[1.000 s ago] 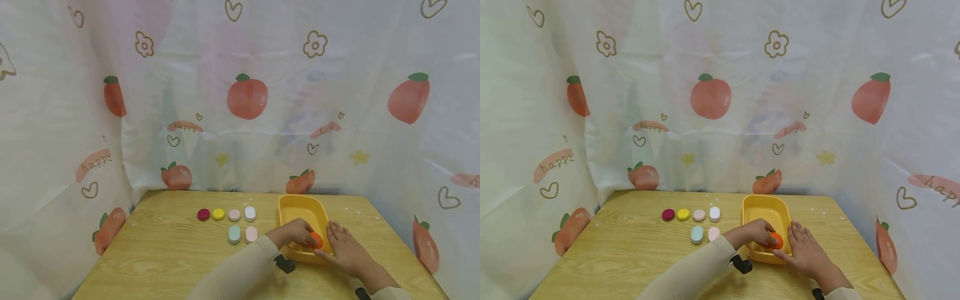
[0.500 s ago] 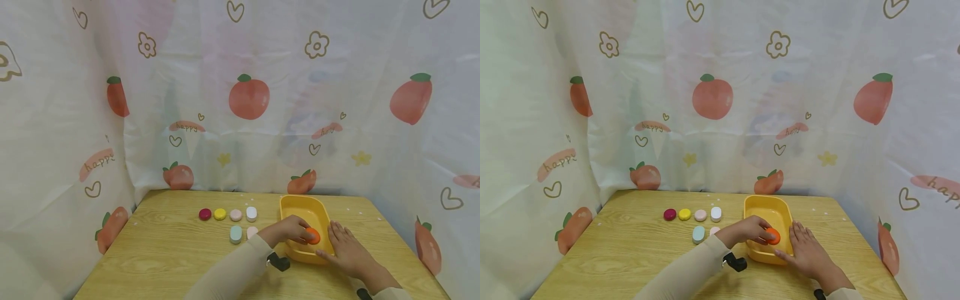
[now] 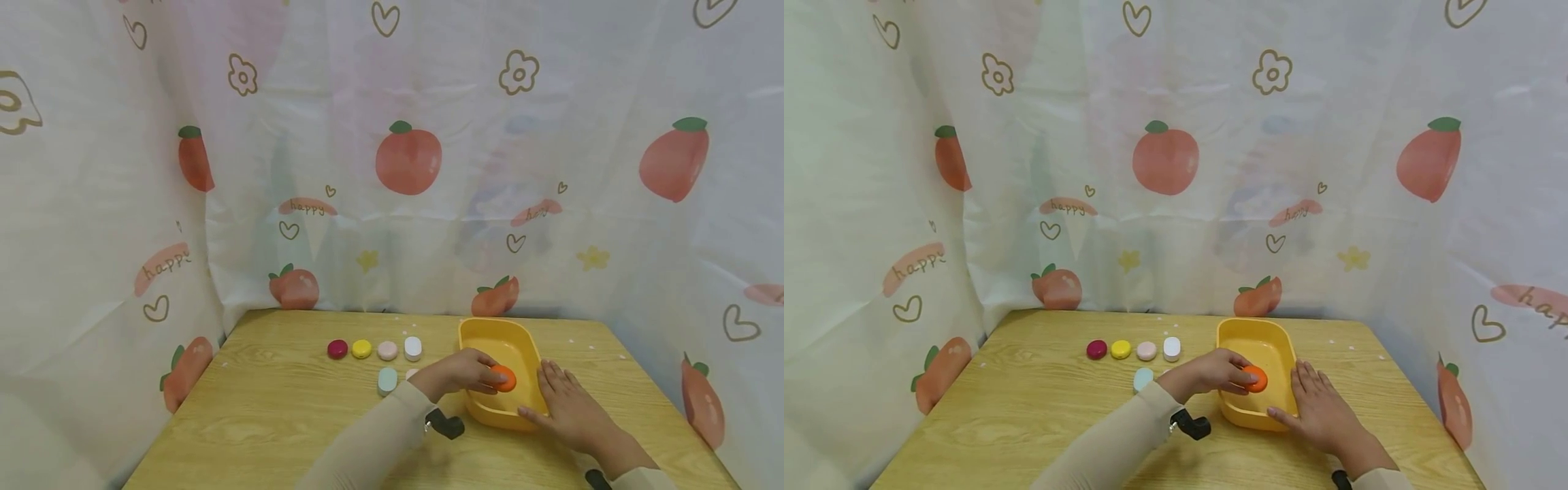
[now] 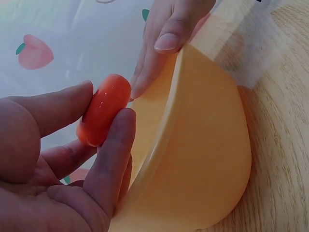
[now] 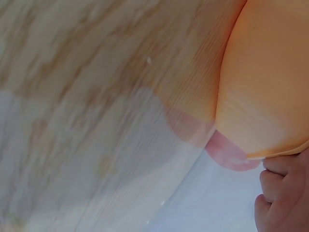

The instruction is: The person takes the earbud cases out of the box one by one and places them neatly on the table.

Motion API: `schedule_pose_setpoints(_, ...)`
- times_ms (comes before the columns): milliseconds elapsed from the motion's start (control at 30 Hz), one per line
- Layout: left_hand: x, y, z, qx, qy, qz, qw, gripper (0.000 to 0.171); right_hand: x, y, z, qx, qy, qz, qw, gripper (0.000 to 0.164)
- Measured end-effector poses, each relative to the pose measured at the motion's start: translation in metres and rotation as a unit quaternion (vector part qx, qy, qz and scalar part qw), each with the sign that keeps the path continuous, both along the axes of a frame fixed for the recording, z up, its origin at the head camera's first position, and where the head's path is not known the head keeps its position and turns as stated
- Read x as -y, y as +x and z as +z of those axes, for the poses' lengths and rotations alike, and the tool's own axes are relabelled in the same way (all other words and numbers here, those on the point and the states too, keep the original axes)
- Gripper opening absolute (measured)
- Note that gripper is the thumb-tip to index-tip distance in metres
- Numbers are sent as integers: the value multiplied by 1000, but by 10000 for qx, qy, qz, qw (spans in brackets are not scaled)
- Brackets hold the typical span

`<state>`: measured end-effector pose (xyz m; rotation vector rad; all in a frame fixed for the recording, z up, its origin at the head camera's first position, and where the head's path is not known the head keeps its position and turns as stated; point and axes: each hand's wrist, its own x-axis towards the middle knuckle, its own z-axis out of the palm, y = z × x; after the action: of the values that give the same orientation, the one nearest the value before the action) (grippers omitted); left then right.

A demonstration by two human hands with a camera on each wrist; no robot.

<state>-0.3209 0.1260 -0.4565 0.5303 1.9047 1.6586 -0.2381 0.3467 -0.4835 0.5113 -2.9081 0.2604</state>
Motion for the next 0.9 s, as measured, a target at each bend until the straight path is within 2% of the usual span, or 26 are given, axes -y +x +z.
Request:
schedule_pose_setpoints(267, 10, -2, 2, -24, 26, -63, 10000, 21, 0, -1, -2, 54, -110, -9, 9999, 93)
schedule_pose_setpoints(600, 35, -6, 14, -253, -213, -152, 9993, 24, 0, -1, -1, 145, -160, -34, 9998, 92)
schedule_pose_setpoints(900, 63, -17, 12, -45, 106, -359, 9993, 28, 0, -2, -3, 47, -134, 14, 9999, 93)
